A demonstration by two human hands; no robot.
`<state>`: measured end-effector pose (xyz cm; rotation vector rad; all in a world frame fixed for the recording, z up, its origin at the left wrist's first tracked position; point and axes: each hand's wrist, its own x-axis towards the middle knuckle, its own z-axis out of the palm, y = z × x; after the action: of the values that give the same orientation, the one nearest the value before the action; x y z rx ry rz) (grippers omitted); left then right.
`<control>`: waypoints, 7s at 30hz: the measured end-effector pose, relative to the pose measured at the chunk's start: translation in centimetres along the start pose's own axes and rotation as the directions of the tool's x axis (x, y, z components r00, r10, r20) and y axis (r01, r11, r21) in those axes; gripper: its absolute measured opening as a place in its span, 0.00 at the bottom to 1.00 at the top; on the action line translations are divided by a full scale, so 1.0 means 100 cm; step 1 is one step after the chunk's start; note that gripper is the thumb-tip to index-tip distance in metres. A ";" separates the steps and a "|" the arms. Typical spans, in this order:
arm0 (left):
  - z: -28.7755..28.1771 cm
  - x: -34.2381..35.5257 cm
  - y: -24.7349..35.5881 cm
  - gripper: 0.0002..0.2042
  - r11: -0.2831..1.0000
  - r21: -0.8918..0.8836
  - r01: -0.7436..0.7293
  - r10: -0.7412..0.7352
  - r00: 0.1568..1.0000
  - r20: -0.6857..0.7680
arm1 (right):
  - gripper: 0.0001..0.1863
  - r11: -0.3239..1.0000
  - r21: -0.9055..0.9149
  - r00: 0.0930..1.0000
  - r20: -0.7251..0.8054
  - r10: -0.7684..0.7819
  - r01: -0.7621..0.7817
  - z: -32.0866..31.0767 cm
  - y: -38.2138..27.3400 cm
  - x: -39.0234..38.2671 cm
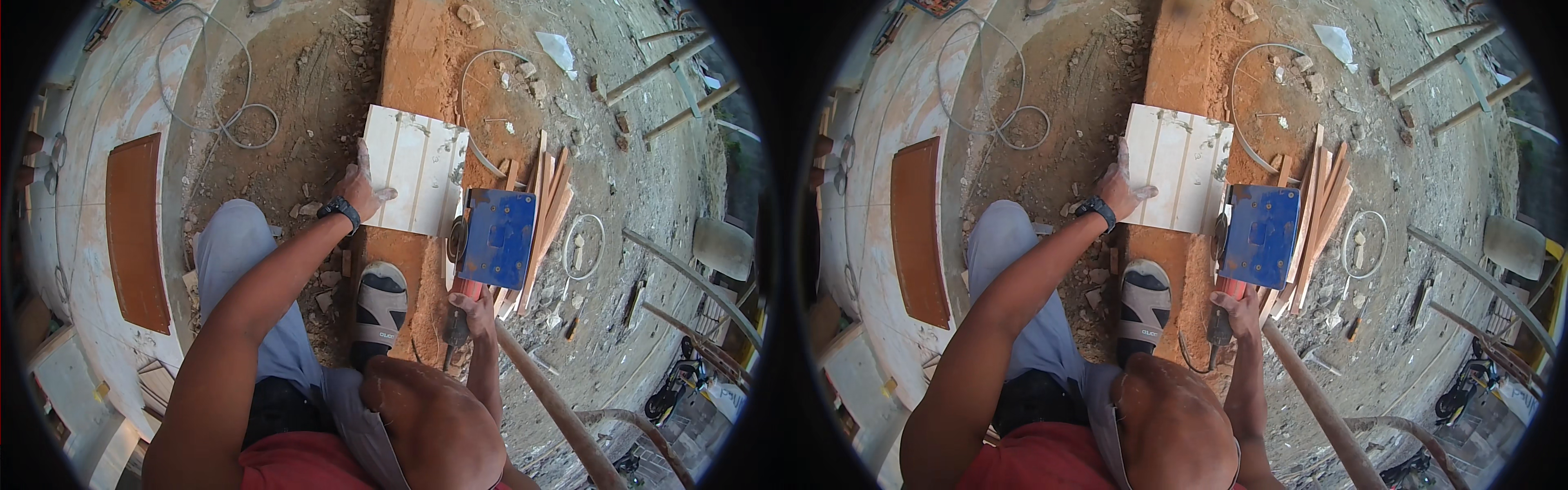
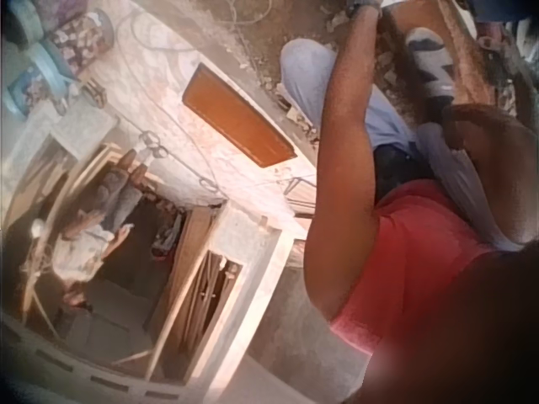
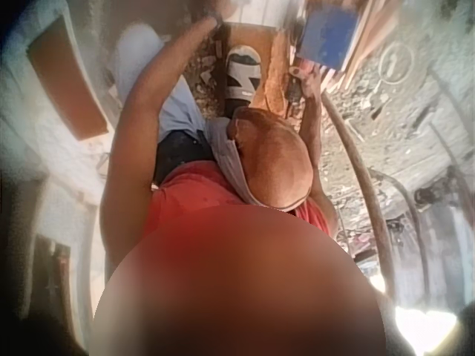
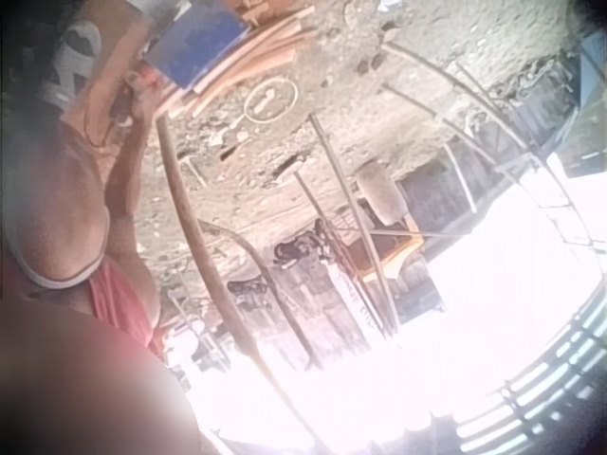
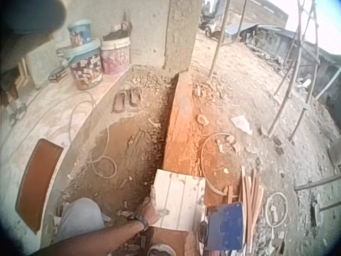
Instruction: Cutting a ceramic tile with an angle grinder and preparing mortar to lay tiles on stairs.
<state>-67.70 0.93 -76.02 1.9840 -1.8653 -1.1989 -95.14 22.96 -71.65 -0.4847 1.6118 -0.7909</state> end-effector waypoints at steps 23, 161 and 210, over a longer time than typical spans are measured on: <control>0.001 -0.003 -0.001 0.60 0.999 -0.030 -0.041 0.040 0.998 -0.039 | 0.36 1.000 -0.011 1.000 0.015 0.020 -0.020 -0.002 0.005 -0.011; -0.002 -0.002 0.006 0.61 0.999 -0.014 0.041 -0.040 0.997 0.065 | 0.39 0.998 -0.059 1.000 -0.009 0.030 -0.031 0.001 -0.020 0.012; -0.001 -0.001 0.003 0.62 0.999 0.007 0.048 -0.048 0.998 0.050 | 0.34 0.994 -0.084 0.998 -0.003 0.069 -0.069 0.003 -0.033 0.029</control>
<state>-67.85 0.94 -75.65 2.0309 -1.8563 -1.2688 -95.77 18.62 -71.26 -0.4865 1.6582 -0.6736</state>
